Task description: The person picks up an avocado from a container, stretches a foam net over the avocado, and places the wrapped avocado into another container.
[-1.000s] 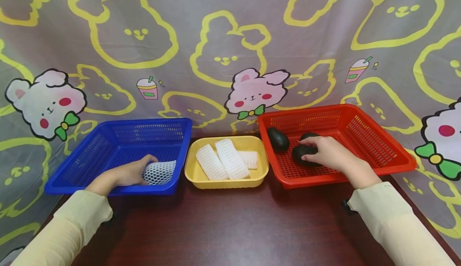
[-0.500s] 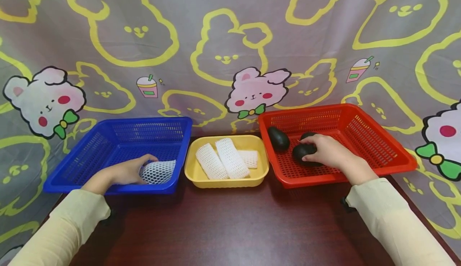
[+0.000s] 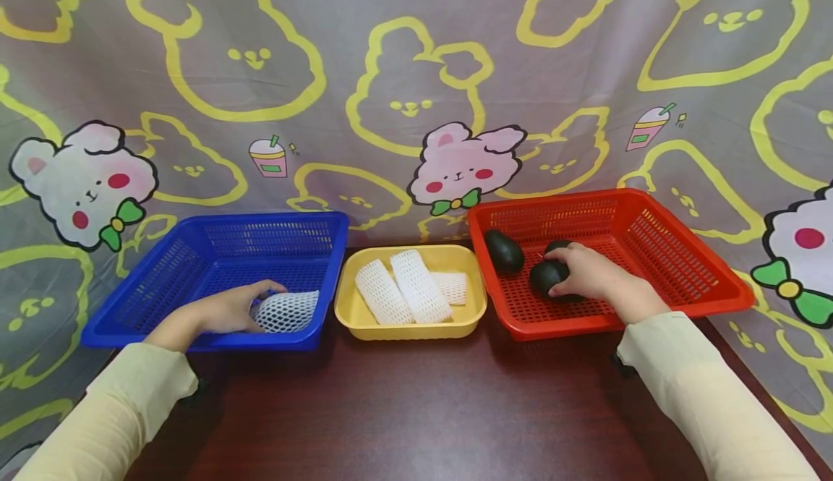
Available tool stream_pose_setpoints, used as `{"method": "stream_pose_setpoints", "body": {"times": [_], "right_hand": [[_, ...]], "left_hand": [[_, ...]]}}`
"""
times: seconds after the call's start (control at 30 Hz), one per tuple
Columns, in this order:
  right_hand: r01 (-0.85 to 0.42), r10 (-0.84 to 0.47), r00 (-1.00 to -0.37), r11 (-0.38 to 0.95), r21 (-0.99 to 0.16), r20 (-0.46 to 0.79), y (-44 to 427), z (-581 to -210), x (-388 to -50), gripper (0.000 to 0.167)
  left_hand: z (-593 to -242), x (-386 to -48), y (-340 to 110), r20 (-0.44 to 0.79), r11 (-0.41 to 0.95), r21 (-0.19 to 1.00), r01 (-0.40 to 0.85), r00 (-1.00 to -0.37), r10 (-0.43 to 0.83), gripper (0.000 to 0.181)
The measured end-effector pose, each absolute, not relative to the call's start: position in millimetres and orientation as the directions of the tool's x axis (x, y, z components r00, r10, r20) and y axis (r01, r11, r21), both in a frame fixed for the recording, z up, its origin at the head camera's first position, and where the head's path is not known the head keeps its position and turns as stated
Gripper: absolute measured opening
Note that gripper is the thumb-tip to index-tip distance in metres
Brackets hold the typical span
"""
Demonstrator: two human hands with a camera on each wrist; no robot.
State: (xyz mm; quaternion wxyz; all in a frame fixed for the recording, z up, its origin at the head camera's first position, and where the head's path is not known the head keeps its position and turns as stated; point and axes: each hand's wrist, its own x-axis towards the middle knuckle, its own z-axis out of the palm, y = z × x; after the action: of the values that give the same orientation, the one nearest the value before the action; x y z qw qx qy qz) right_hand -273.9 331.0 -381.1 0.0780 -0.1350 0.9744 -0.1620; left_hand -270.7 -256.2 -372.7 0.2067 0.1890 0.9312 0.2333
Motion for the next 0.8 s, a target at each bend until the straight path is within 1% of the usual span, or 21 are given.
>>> {"method": "stream_pose_setpoints", "body": {"times": [0.17, 0.37, 0.5, 0.8], "right_hand": [[-0.209, -0.272, -0.952, 0.914, -0.349, -0.141, 326.8, -384.6, -276.4, 0.080], [-0.211, -0.278, -0.947, 0.918, -0.337, -0.163, 324.6, -389.5, -278.1, 0.086], [-0.218, -0.285, -0.944, 0.917, -0.334, -0.166, 324.6, -390.3, -278.0, 0.086], [-0.256, -0.316, -0.939, 0.907, -0.335, -0.137, 324.7, -391.2, -275.9, 0.083]], "left_hand": [[-371.5, -270.2, -256.4, -0.309, 0.830, 0.503, 0.242, -0.847, 0.433, 0.071], [-367.4, -268.2, -257.0, -0.327, 0.843, 0.493, 0.213, -0.853, 0.407, 0.073], [-364.0, -266.4, -257.8, -0.324, 0.839, 0.499, 0.218, -0.850, 0.414, 0.075], [-359.0, -262.6, -262.5, -0.304, 0.797, 0.568, 0.205, -0.847, 0.435, 0.076]]}}
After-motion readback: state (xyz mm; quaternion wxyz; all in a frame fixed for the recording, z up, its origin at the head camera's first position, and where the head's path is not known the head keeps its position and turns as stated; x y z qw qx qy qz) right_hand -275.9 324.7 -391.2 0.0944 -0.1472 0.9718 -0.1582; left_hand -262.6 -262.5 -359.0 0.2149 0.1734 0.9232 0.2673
